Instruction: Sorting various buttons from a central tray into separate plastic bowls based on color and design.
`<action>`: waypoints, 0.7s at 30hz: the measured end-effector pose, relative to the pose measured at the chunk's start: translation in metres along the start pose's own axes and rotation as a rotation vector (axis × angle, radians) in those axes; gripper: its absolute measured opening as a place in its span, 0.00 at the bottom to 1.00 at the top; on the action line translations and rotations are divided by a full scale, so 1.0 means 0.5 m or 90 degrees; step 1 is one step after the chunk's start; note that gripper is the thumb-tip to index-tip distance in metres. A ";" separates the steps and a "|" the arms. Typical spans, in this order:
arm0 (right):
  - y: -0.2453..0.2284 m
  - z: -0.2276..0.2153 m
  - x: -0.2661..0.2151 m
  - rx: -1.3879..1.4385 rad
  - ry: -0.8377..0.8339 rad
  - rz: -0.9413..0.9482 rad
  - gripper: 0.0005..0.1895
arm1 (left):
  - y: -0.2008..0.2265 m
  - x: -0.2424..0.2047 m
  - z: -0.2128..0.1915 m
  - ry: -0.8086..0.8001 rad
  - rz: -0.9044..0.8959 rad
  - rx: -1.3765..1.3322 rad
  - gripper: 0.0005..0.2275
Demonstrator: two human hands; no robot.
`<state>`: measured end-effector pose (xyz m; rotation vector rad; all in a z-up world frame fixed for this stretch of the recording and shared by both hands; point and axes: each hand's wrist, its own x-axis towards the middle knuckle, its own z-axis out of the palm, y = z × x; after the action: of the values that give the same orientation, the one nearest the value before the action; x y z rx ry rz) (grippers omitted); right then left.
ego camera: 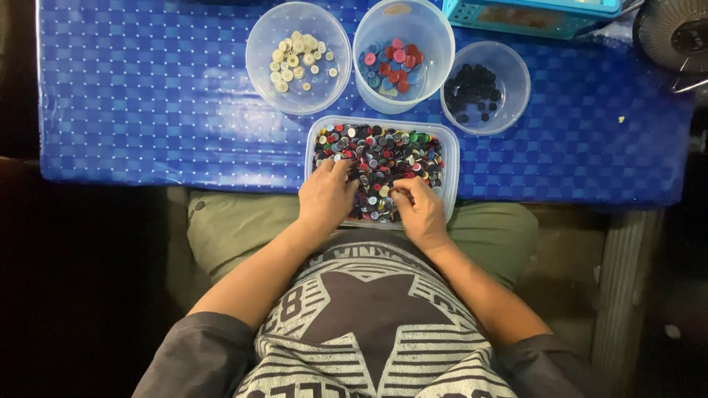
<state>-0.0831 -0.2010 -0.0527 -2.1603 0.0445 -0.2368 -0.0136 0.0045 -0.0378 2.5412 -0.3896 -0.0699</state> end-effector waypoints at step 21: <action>0.000 0.001 -0.005 -0.018 0.002 0.077 0.04 | -0.024 -0.007 0.001 -0.106 0.051 0.063 0.13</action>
<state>-0.0854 -0.2002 -0.0534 -2.1769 0.1806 -0.1701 -0.0139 0.0151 -0.0448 2.6230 -0.5729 -0.2380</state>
